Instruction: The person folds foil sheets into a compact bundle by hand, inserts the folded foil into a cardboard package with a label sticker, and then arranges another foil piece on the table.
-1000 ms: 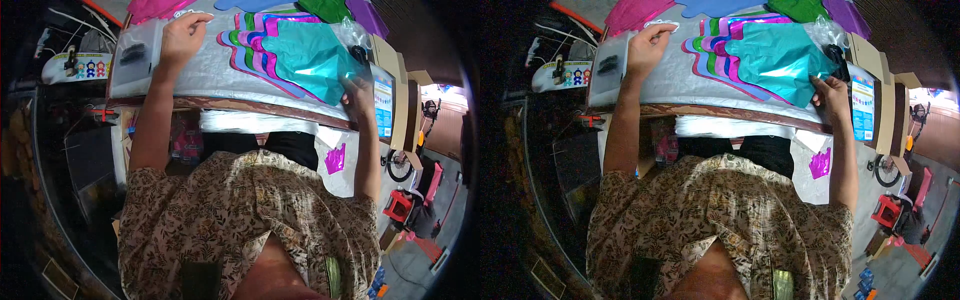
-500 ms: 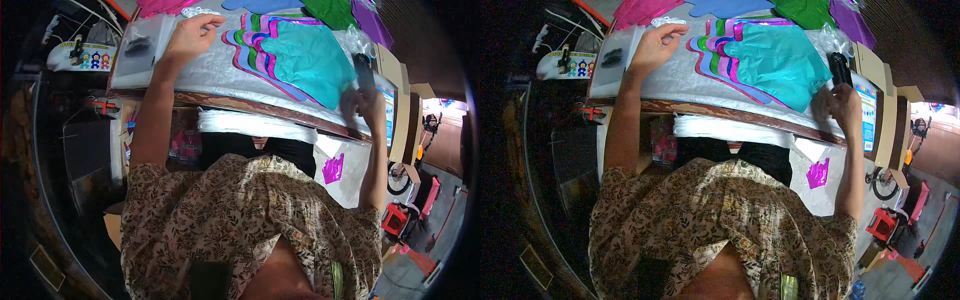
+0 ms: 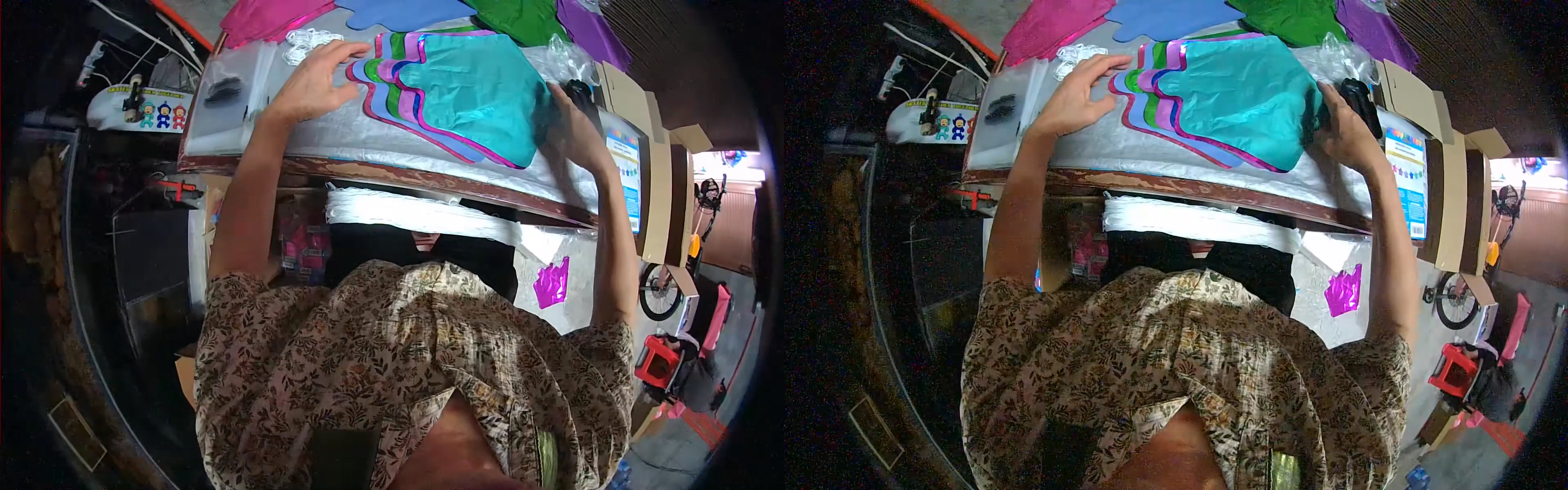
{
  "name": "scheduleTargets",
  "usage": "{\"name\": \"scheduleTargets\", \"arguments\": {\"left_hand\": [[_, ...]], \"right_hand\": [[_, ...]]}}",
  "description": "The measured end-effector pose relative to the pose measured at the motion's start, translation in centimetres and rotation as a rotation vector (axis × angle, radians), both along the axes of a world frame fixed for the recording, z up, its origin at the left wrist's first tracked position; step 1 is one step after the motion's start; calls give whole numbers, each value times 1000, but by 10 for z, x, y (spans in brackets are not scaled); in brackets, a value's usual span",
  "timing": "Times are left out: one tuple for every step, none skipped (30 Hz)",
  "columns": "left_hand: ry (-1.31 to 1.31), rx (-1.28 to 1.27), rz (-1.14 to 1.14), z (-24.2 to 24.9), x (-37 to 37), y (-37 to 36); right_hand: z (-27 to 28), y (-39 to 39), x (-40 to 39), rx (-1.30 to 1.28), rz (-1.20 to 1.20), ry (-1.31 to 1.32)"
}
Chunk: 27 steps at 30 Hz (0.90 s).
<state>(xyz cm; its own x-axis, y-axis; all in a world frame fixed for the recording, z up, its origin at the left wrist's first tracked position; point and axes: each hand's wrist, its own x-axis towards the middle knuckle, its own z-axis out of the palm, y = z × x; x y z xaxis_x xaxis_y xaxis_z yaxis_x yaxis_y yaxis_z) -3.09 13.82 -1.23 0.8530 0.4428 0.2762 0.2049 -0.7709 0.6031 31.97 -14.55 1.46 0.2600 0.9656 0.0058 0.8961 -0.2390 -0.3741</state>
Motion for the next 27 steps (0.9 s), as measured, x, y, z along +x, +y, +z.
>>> {"name": "scheduleTargets", "arguments": {"left_hand": [[3, 9, 0, 0, 1, -1], [7, 17, 0, 1, 1, -2], [10, 17, 0, 1, 1, -2], [17, 0, -4, 4, 1, -2], [23, -19, -11, 6, 2, -3], [27, -40, -20, 6, 1, -4], [30, -40, -26, 6, 2, -5], [24, -40, -19, 7, 2, -6], [18, -39, -13, 7, 3, -6], [13, -36, -7, 8, 4, -5], [15, -34, -14, 8, 5, -3], [-8, 23, -13, 5, 5, -2], [-32, 78, -9, 2, 4, -1], [-57, 134, -5, 3, 4, -2], [-55, 132, -11, 5, 4, -3], [-27, 71, -6, 7, 3, -5], [-2, 11, -4, 10, 5, -6], [25, -50, -6, 13, 8, -10], [23, -52, -23, 13, 11, -13], [32, -71, -28, 14, 12, -15], [42, -88, -28, 15, 12, -16], [53, -103, -26, 16, 12, -15], [53, -100, -28, 16, 10, -13], [39, -48, -30, 15, 9, -11], [25, 3, -32, 14, 8, -9], [11, 52, -36, 11, 8, -9], [14, 50, -39, 8, 10, -10]], "right_hand": [[-1, 0, -1, 7, 2, -17], [-3, 0, -1, 14, 4, -32], [-6, 2, -3, 14, 4, -30], [-8, 5, -8, 37, 9, -28], [-9, 8, -14, 60, 12, -28], [-7, 11, -25, 79, 14, -29], [-4, 15, -34, 79, 8, -27], [0, 19, -43, 67, -7, 24], [7, 23, -52, 56, -23, 74], [10, 24, -56, 46, -39, 125], [6, 23, -51, 49, -46, 127], [-4, 22, -40, 99, -41, 131], [-14, 22, -28, 149, -34, 134], [-14, 25, -28, 199, -28, 136], [-14, 25, -28, 198, -34, 137], [-13, 25, -27, 181, -24, 133], [-11, 24, -24, 165, -18, 124], [-9, 22, -23, 148, -14, 116], [-7, 20, -23, 146, -30, 112], [-4, 21, -25, 139, -27, 183], [-2, 24, -26, 134, -20, 254], [-1, 26, -26, 129, -9, 327], [-2, 27, -24, 133, -10, 327], [-4, 29, -22, 143, -22, 351], [-5, 30, -20, 152, -33, 374], [-8, 31, -18, 159, -46, 398], [-12, 32, -17, 158, -50, 401]]}}
